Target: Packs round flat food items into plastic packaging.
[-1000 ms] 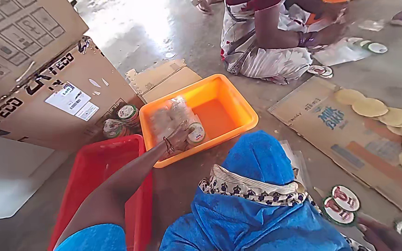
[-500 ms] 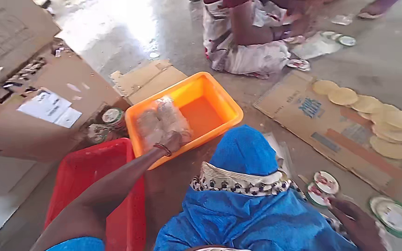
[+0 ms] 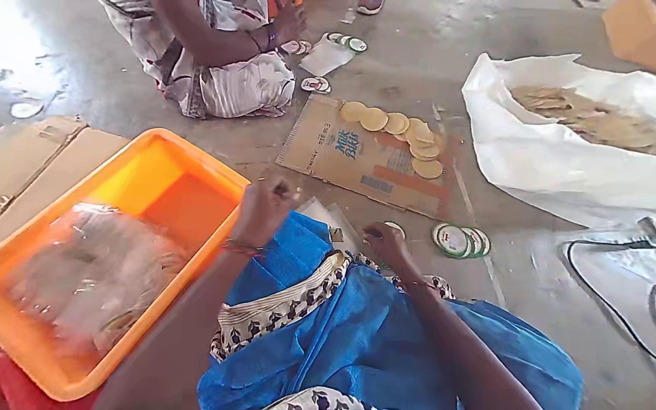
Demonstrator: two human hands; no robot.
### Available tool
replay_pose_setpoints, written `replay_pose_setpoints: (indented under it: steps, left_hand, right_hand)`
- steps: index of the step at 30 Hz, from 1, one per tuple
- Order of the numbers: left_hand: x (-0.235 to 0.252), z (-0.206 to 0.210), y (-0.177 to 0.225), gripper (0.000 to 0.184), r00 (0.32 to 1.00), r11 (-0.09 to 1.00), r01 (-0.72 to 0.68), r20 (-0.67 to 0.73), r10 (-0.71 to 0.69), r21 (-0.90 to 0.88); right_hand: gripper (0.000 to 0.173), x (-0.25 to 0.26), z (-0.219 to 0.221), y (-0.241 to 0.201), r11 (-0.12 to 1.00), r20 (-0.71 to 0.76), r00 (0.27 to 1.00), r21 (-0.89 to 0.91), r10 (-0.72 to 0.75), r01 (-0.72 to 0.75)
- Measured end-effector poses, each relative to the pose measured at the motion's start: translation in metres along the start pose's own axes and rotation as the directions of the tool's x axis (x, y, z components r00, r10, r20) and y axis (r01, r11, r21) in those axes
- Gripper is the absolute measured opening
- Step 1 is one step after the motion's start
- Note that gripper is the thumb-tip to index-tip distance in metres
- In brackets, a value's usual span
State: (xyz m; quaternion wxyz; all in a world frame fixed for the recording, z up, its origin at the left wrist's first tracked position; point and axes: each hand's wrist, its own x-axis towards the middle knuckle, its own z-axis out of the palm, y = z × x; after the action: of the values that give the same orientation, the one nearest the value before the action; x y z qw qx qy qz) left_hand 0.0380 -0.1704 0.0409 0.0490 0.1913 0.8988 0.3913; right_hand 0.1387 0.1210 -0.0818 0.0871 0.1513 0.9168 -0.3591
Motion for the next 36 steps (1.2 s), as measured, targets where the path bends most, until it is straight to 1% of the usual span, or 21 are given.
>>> replay_pose_setpoints:
  steps: [2,4,5,8,11,13,16,19,21,23,25,26,28,29,30,31,32,33,34,35,36]
  left_hand:
    - [0.026,0.052,0.018,0.026,1.000,0.980,0.000,-0.002,-0.001,-0.199]
    - [0.043,0.091,0.024,0.035,0.995,0.940,0.096,0.030,-0.091,-0.327]
    - [0.049,0.100,0.023,0.041,0.988,0.927,0.157,0.067,-0.142,-0.341]
    - [0.055,0.099,0.013,0.052,0.953,0.881,0.302,0.143,-0.268,-0.363]
    - [0.059,0.091,0.011,0.043,0.894,0.734,0.442,0.181,-0.411,-0.516]
    - [0.061,0.091,0.014,0.035,0.881,0.669,0.448,0.167,-0.442,-0.593]
    - [0.062,0.091,0.013,0.026,0.903,0.675,0.388,0.112,-0.415,-0.628]
    - [0.062,0.093,0.008,0.020,0.936,0.764,0.310,0.039,-0.351,-0.566]
    - [0.058,0.094,0.006,0.015,0.962,0.823,0.239,0.007,-0.275,-0.515]
    - [0.047,0.094,0.009,0.016,0.989,0.874,0.119,-0.017,-0.144,-0.471]
    - [0.030,0.091,0.018,0.026,1.000,0.907,-0.012,0.009,0.018,-0.421]
    - [0.020,0.090,0.024,0.032,0.993,0.918,-0.089,0.039,0.113,-0.387]
    - [0.000,0.090,0.036,0.067,0.955,0.932,-0.212,0.140,0.261,-0.295]
    - [-0.011,0.094,0.040,0.076,0.939,0.934,-0.254,0.167,0.300,-0.252]
    - [-0.021,0.100,0.043,0.068,0.927,0.926,-0.303,0.156,0.342,-0.225]
    - [-0.031,0.106,0.046,0.048,0.921,0.915,-0.346,0.110,0.373,-0.208]
    - [-0.039,0.112,0.049,0.026,0.918,0.902,-0.384,0.023,0.396,-0.196]
    - [-0.046,0.114,0.053,0.018,0.928,0.903,-0.367,-0.024,0.371,-0.224]
    - [-0.051,0.111,0.059,0.018,0.957,0.908,-0.273,0.003,0.289,-0.317]
    - [-0.055,0.103,0.066,0.019,0.980,0.889,-0.116,0.096,0.175,-0.442]
    - [-0.057,0.094,0.073,0.018,0.974,0.820,0.059,0.212,0.078,-0.569]
  right_hand:
    - [0.032,0.020,0.020,-0.018,0.983,0.003,0.997,-0.169,0.072,-0.070]
    - [0.047,0.033,0.035,-0.028,0.933,0.014,0.991,-0.339,0.135,-0.122]
    - [0.048,0.037,0.038,-0.033,0.918,0.020,0.986,-0.369,0.164,-0.146]
    - [0.042,0.046,0.035,-0.034,0.922,0.090,0.964,-0.325,0.251,-0.210]
    - [0.038,0.053,0.035,-0.026,0.931,0.124,0.952,-0.280,0.279,-0.237]
    - [0.032,0.051,0.035,-0.020,0.960,0.108,0.961,-0.149,0.254,-0.237]
    - [0.030,0.045,0.033,-0.013,0.971,0.039,0.979,0.121,0.202,-0.206]
    - [0.024,0.039,0.020,-0.017,0.951,-0.038,0.984,0.264,0.176,-0.160]
    - [0.024,0.031,0.004,-0.028,0.929,-0.068,0.980,0.337,0.185,-0.152]
    - [0.027,0.018,-0.016,-0.045,0.888,-0.054,0.977,0.430,0.208,-0.165]
    - [0.025,0.003,-0.032,-0.058,0.821,-0.055,0.971,0.545,0.234,-0.167]
    - [0.021,-0.003,-0.039,-0.063,0.774,-0.054,0.965,0.609,0.256,-0.172]
    - [0.016,-0.015,-0.046,-0.069,0.651,-0.044,0.955,0.741,0.293,-0.165]
    - [0.015,-0.023,-0.048,-0.073,0.593,-0.038,0.951,0.789,0.307,-0.160]
    - [0.016,-0.031,-0.050,-0.076,0.544,-0.032,0.948,0.825,0.317,-0.154]
    - [0.018,-0.039,-0.053,-0.080,0.507,-0.028,0.948,0.850,0.318,-0.144]
    - [0.020,-0.047,-0.055,-0.082,0.482,-0.037,0.951,0.868,0.306,-0.121]
    - [0.021,-0.055,-0.058,-0.084,0.487,-0.064,0.959,0.870,0.277,-0.083]
    - [0.020,-0.063,-0.060,-0.082,0.537,-0.128,0.965,0.844,0.231,-0.017]
    - [0.023,-0.071,-0.063,-0.078,0.637,-0.212,0.964,0.768,0.161,0.063]
    - [0.030,-0.079,-0.068,-0.072,0.745,-0.283,0.957,0.651,0.064,0.143]
